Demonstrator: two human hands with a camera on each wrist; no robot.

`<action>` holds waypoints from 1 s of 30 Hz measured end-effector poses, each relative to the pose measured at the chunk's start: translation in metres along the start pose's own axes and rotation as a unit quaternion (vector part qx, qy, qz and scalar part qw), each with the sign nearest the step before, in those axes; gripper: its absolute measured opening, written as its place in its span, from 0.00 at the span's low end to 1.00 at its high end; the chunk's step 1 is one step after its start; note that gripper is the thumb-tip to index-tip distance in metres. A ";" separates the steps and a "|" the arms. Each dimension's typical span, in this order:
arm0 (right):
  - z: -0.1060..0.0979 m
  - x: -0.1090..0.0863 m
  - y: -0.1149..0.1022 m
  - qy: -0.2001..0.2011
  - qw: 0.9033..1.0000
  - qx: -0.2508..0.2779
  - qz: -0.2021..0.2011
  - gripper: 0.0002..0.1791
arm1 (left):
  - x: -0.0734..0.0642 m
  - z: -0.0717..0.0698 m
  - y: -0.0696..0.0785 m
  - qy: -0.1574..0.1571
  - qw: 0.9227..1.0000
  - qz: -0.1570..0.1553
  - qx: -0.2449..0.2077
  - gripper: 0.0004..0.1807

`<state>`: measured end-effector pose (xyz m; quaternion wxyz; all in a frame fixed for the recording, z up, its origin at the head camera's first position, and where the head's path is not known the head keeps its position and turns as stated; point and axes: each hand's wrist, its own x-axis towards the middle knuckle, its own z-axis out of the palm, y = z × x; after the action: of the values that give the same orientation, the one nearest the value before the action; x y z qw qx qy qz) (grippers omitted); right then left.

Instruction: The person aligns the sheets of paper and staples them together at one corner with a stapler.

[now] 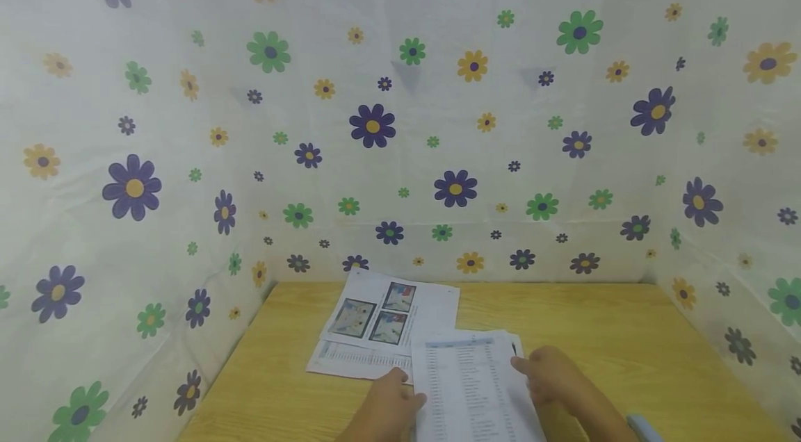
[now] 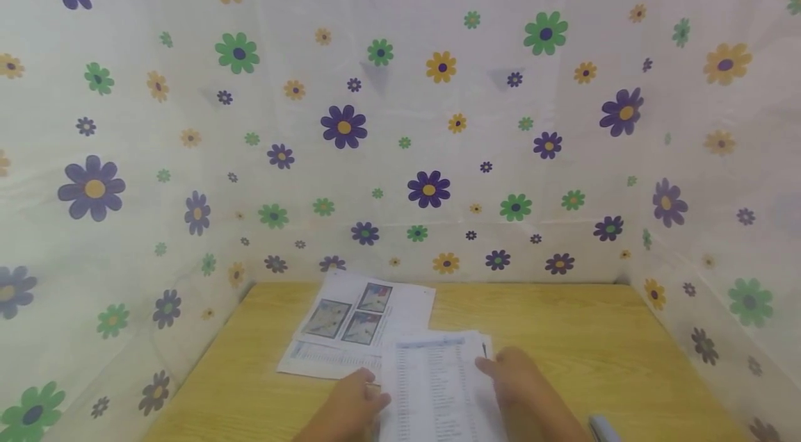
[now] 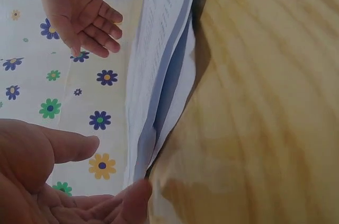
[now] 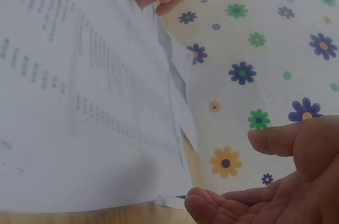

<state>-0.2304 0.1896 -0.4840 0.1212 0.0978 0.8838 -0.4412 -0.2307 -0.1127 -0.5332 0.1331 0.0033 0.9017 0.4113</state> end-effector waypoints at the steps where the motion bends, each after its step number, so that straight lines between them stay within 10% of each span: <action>1: -0.001 0.001 -0.003 0.001 1.000 0.017 -0.010 0.32 | 0.002 -0.003 -0.002 0.011 1.000 0.015 0.015 0.30; 7: -0.002 0.014 -0.020 -0.006 0.996 0.079 -0.043 0.37 | 0.017 -0.035 -0.010 0.099 0.986 0.091 0.102 0.32; 14: 0.011 0.038 -0.043 -0.034 0.979 0.185 -0.083 0.32 | 0.039 -0.070 -0.011 0.163 0.974 0.074 0.140 0.35; 20: 0.038 0.072 -0.051 -0.054 0.947 0.305 -0.088 0.34 | 0.064 -0.089 -0.024 0.188 0.970 0.000 0.152 0.35; 30: 0.073 0.120 -0.070 -0.023 0.931 0.364 -0.008 0.33 | 0.113 -0.122 -0.062 0.210 0.966 -0.080 0.125 0.33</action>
<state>-0.3549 0.0971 -0.5099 0.0945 0.1182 0.6602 -0.7357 -0.3625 -0.2313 -0.5299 -0.0287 -0.1386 0.9511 0.2746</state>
